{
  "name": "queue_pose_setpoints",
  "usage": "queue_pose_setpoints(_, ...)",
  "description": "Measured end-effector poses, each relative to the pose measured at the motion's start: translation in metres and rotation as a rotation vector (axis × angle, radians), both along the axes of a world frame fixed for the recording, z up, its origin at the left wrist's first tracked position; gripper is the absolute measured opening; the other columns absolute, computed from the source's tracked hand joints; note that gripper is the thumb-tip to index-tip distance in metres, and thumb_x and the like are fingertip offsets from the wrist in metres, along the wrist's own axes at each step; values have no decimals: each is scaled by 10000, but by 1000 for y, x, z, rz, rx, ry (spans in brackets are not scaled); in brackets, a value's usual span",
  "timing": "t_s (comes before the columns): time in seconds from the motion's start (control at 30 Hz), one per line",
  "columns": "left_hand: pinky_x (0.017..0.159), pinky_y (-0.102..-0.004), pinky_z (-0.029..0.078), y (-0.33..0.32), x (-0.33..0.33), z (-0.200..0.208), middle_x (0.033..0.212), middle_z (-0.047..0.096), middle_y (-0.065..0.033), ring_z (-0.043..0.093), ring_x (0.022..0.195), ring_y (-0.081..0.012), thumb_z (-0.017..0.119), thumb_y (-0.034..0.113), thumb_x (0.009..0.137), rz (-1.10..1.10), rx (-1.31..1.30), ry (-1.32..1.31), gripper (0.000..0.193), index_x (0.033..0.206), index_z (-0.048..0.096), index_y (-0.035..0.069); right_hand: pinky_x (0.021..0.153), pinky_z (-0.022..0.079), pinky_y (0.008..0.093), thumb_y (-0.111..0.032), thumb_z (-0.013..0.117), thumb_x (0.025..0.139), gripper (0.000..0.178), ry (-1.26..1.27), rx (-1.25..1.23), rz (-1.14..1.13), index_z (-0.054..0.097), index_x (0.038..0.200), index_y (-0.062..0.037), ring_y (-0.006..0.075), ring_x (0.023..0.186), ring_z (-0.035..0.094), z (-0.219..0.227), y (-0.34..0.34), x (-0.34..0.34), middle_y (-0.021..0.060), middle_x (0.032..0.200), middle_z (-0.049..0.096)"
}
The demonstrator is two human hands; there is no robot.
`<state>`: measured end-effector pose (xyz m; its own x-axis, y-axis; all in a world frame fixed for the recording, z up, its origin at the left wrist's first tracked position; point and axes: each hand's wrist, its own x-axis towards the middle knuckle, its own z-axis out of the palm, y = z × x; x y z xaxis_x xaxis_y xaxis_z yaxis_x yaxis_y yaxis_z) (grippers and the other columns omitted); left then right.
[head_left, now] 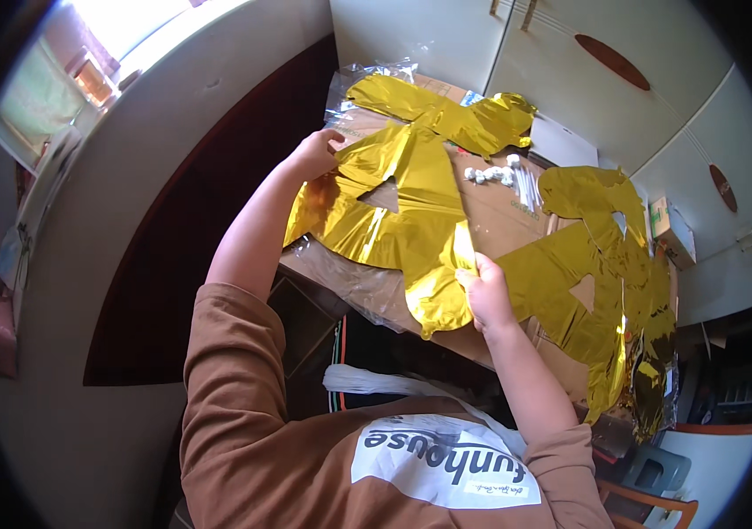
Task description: Folding and placing gold foil balloons into clear plastic bags along with instruction sheets.
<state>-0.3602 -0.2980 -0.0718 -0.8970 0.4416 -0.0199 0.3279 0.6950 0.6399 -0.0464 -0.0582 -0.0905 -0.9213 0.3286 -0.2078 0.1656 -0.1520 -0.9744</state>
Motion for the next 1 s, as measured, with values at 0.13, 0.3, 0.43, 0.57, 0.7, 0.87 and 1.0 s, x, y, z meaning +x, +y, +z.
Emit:
queue_pose_setpoints(0.13,736,-345,581,8,17,2,1026,692,-155,705,852,-251,582,-25,760,108,31,20,464,1219,604,35,878,509,354,-41,620,849,464,61,540,-1,500,1286,61,278,1002,648,-29,11,-3,198,1091,655)
queue_pose_setpoints(0.3,1000,-440,434,16,48,4,1233,587,-177,541,1161,-366,701,196,765,11,-123,430,424,1158,632,52,829,514,383,-125,657,853,451,66,977,62,541,1267,14,321,924,651,27,8,21,200,1046,632)
queue_pose_setpoints(0.43,997,-442,426,20,94,0,1235,576,-177,523,1173,-368,720,243,771,-107,-108,460,418,1127,642,39,776,523,437,-228,662,851,290,-6,1089,76,651,1058,-25,370,883,643,65,39,38,184,932,652)
queue_pose_setpoints(0.57,1011,-438,415,36,121,4,1245,573,-183,511,1199,-364,720,209,789,-99,-59,480,359,1100,656,41,730,528,359,-259,688,843,265,-121,992,-102,709,962,-23,240,793,671,69,169,40,133,875,711)
queue_pose_setpoints(0.7,969,-410,454,119,132,37,1209,606,-178,579,1123,-335,718,222,812,-251,103,334,375,1126,650,30,677,487,285,-220,711,824,251,-355,880,-286,711,918,13,111,732,612,57,347,57,45,799,693)
queue_pose_setpoints(0.87,929,-401,501,293,113,41,1216,633,-184,619,1107,-319,746,354,779,-414,246,10,603,1232,588,-11,775,498,327,-195,740,787,320,-519,892,-394,688,1000,39,191,851,644,42,446,50,125,916,696)
queue_pose_setpoints(1.0,971,-391,483,397,106,42,1261,616,-161,588,1178,-286,727,519,727,-215,-282,54,747,1255,575,13,909,489,369,-193,786,731,569,-508,974,-476,590,1207,50,275,1062,625,30,462,37,208,1189,631)
